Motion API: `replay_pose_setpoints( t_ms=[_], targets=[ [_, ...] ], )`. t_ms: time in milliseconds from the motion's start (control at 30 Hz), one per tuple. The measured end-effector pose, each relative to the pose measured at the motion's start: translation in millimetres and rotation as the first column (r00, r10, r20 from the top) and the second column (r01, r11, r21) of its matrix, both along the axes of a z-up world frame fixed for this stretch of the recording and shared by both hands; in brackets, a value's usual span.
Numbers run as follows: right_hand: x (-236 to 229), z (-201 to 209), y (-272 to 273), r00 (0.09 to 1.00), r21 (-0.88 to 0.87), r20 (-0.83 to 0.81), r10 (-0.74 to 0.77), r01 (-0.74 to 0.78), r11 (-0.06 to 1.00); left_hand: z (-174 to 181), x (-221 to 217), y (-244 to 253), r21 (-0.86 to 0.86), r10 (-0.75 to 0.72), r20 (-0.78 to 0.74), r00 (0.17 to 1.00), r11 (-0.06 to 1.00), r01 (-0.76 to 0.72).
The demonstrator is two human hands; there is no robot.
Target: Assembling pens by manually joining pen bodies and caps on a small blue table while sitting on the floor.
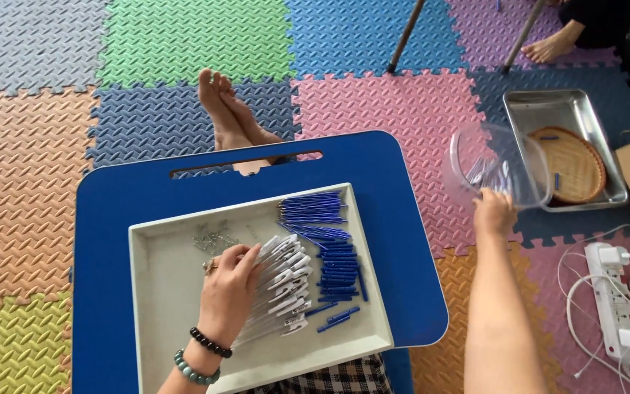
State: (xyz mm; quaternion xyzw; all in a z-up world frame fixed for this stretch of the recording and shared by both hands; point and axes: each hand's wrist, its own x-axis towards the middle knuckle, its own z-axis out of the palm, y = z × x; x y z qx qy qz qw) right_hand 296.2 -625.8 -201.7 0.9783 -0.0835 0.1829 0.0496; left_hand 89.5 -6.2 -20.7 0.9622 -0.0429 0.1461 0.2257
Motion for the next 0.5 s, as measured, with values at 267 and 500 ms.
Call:
replay_pose_setpoints(
  t_ms=[267, 500],
  targets=[
    [15, 17, 10, 0.974, 0.37, -0.03, 0.225, -0.198, 0.908, 7, 1, 1, -0.096, -0.004, -0.16, 0.987, 0.995, -0.012],
    [-80, 218, 199, 0.899, 0.583, 0.251, 0.358, -0.436, 0.686, 12, -3, -1, -0.128, -0.02, -0.137, 0.99, 0.992, 0.003]
  ],
)
